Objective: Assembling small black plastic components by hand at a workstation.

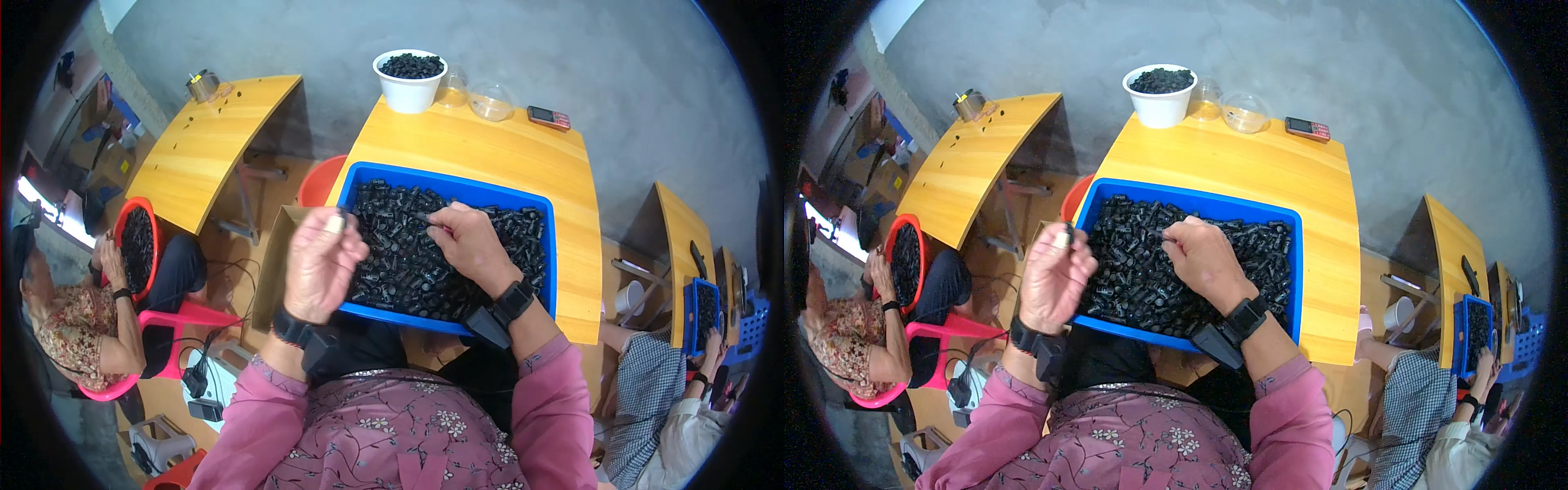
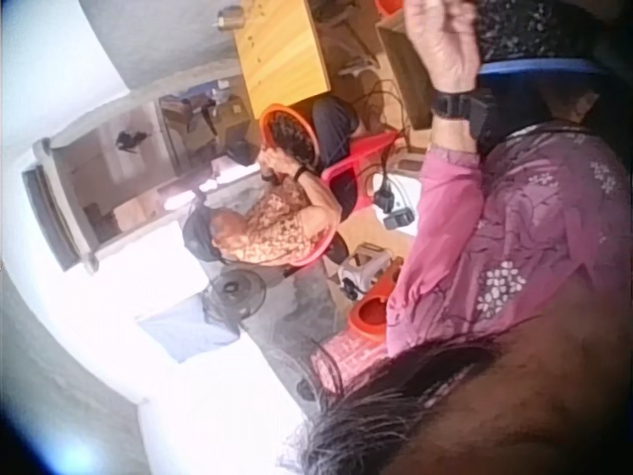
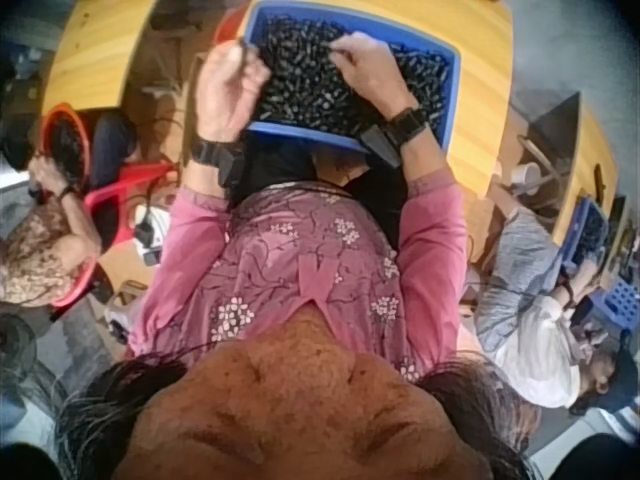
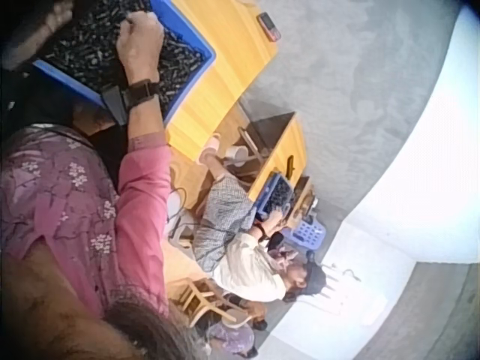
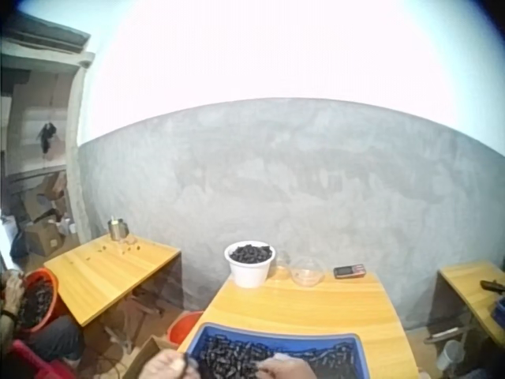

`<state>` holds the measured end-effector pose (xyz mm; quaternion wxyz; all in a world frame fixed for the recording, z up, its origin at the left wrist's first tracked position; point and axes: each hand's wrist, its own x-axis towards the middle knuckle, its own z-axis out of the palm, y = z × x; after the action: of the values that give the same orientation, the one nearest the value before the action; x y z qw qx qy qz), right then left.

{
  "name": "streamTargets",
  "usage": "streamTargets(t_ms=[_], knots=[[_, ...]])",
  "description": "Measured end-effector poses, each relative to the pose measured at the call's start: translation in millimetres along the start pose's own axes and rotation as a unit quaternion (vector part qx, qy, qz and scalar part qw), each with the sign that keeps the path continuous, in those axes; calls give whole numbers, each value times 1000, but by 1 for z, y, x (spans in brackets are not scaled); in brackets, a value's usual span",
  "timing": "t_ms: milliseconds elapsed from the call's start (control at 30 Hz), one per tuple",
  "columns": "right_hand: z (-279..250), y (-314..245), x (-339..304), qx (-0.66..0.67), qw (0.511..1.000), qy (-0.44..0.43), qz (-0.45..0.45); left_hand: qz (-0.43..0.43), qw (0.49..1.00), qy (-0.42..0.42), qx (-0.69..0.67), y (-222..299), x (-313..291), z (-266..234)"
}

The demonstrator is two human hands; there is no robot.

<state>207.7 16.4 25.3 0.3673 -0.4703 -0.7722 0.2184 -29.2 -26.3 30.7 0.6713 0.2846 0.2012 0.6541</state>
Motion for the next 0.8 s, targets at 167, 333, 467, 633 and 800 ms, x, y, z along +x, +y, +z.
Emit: streamTargets(t_ms=[167, 333, 467, 633, 800], knots=[[10, 3, 1, -33, 997, -52, -47, 29, 978, 203, 44, 31, 3, -74], [17, 0, 4, -12, 993, -99, -61, -10, 929, 361, 81, 25, -3, -154], [15, -4, 5, -6, 990, -140, -16, -78, 885, 445, 116, 14, -6, -177], [10, -12, 7, 7, 987, -158, 30, -13, 922, 368, 121, 19, -5, -163], [7, -9, 6, -21, 986, -161, 30, 126, 932, 274, 203, 34, 2, -89]])
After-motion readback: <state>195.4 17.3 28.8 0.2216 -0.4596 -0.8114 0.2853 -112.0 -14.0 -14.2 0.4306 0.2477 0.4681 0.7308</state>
